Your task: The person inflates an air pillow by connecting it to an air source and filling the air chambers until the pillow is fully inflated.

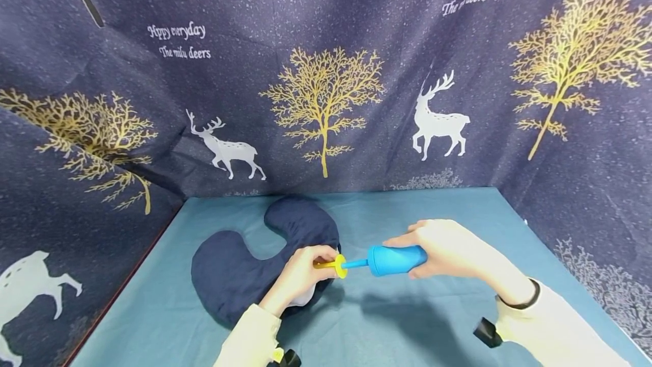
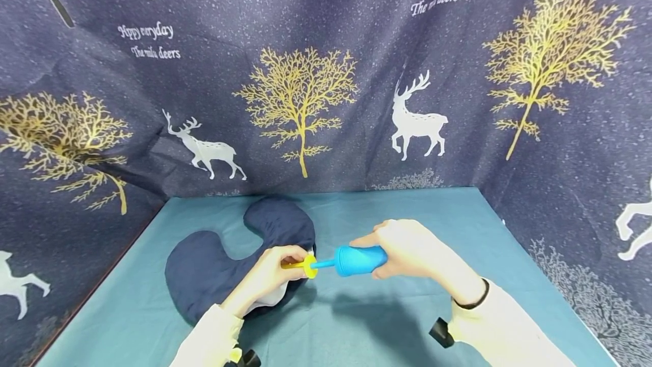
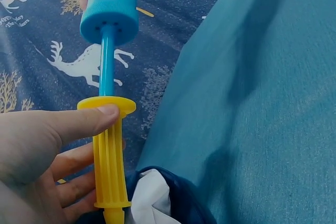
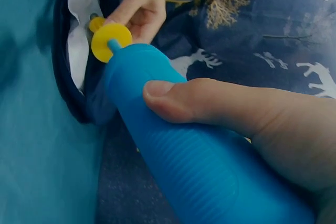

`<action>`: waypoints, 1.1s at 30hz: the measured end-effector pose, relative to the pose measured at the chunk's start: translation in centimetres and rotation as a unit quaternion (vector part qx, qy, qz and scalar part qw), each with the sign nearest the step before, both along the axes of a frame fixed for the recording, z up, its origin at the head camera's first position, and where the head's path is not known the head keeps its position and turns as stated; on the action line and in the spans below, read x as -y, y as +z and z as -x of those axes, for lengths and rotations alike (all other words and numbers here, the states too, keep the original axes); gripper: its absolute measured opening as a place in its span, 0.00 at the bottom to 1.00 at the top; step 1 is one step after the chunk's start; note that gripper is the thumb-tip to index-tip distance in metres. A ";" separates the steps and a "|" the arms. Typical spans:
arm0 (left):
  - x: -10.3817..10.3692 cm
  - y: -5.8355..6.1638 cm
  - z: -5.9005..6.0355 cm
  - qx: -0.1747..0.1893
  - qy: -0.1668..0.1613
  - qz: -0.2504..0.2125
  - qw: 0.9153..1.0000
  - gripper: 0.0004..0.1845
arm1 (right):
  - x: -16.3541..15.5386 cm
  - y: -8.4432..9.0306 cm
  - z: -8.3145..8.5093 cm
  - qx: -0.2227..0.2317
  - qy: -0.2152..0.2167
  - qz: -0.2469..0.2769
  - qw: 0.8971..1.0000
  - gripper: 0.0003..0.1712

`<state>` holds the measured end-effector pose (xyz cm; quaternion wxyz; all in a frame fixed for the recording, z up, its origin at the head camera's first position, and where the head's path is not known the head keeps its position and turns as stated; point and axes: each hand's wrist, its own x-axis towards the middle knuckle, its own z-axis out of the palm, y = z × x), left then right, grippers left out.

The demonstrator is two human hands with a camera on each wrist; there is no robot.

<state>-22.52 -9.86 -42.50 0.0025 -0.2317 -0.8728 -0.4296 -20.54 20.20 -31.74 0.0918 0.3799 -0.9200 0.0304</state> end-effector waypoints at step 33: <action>0.0 0.2 0.5 -0.002 -0.027 0.003 1.000 0.08 | 3.5 -1.8 2.3 0.141 0.011 0.007 0.990 0.37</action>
